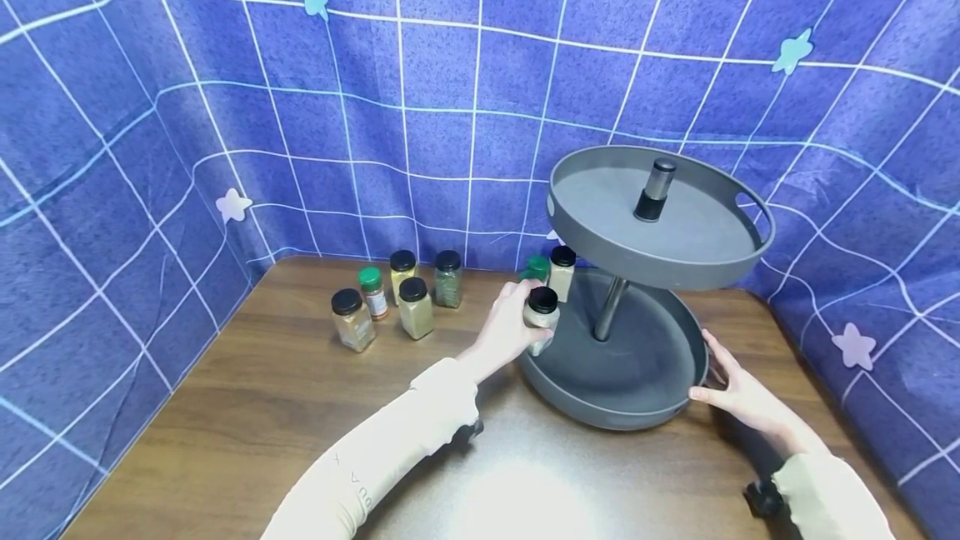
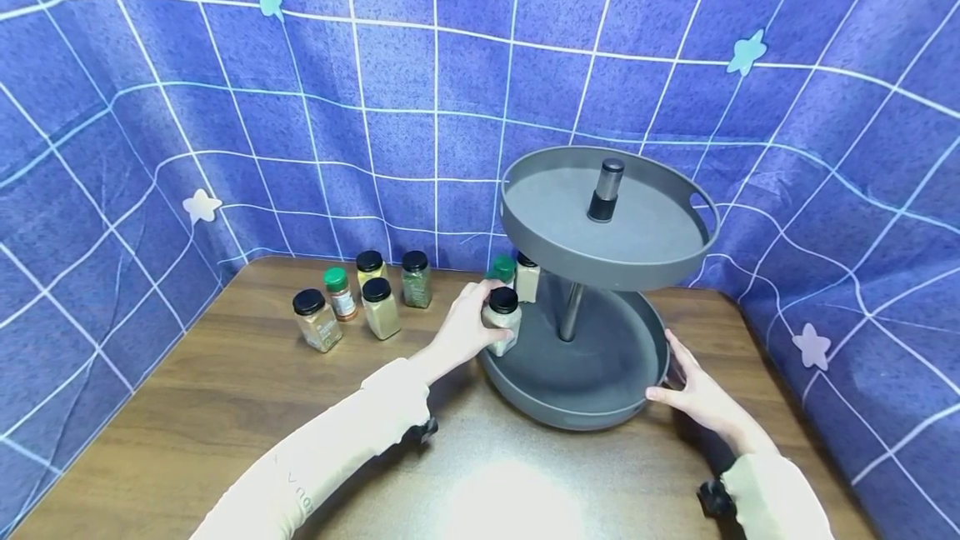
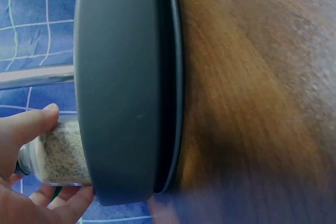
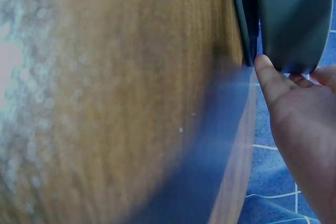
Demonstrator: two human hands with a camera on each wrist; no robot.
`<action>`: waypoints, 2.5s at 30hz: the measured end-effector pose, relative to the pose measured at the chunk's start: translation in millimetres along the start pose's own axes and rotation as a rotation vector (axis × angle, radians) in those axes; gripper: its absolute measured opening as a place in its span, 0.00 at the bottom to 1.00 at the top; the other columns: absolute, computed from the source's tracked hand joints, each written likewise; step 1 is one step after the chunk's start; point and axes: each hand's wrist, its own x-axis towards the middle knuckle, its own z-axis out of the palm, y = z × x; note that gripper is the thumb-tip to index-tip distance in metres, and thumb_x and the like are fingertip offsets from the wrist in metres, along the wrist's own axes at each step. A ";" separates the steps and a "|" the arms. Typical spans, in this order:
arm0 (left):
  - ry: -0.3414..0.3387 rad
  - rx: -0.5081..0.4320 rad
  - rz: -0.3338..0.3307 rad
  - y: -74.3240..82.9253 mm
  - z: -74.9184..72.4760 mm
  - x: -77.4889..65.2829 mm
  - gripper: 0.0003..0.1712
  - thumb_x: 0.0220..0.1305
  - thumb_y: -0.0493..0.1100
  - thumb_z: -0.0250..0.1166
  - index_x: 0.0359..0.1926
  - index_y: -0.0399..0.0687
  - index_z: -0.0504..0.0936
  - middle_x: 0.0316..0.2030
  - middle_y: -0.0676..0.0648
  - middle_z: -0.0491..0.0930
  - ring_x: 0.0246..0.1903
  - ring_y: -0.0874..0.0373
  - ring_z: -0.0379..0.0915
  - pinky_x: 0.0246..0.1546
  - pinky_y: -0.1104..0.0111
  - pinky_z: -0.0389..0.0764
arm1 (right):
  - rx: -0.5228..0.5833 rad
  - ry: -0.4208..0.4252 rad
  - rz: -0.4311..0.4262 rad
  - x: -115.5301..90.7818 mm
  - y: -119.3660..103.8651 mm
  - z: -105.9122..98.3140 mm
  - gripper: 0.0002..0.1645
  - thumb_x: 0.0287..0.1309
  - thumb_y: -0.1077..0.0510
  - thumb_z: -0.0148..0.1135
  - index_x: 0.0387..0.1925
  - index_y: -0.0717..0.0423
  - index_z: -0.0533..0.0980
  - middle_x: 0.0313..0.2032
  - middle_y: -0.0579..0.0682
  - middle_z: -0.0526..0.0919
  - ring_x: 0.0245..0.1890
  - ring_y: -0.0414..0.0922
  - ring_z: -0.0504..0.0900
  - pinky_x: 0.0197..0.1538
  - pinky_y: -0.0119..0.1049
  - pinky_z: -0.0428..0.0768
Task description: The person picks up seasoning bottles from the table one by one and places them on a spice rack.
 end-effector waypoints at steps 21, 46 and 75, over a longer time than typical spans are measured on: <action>-0.023 -0.122 0.004 3.5 -23.7 -2.1 0.46 0.39 0.42 0.79 0.61 0.44 0.67 0.47 0.41 0.73 0.45 0.51 0.75 0.50 0.61 0.76 | 0.017 0.003 -0.003 -0.2 2.7 1.6 0.58 0.52 0.69 0.64 0.72 0.63 0.35 0.66 0.78 0.45 0.59 0.79 0.49 0.52 0.09 0.60; 0.096 -0.072 0.035 -5.5 -91.3 -15.8 0.44 0.41 0.46 0.78 0.62 0.49 0.70 0.54 0.44 0.73 0.53 0.48 0.71 0.54 0.59 0.73 | 0.010 0.009 -0.022 0.0 4.4 2.5 0.57 0.52 0.69 0.64 0.72 0.64 0.36 0.66 0.78 0.47 0.60 0.76 0.50 0.53 0.10 0.60; 0.162 0.012 -0.086 -65.5 -132.1 -45.1 0.45 0.42 0.46 0.77 0.63 0.50 0.68 0.60 0.43 0.67 0.56 0.45 0.67 0.56 0.53 0.70 | 0.024 0.007 0.006 -0.8 2.9 1.1 0.58 0.52 0.68 0.64 0.72 0.63 0.36 0.66 0.78 0.47 0.60 0.78 0.50 0.52 0.09 0.59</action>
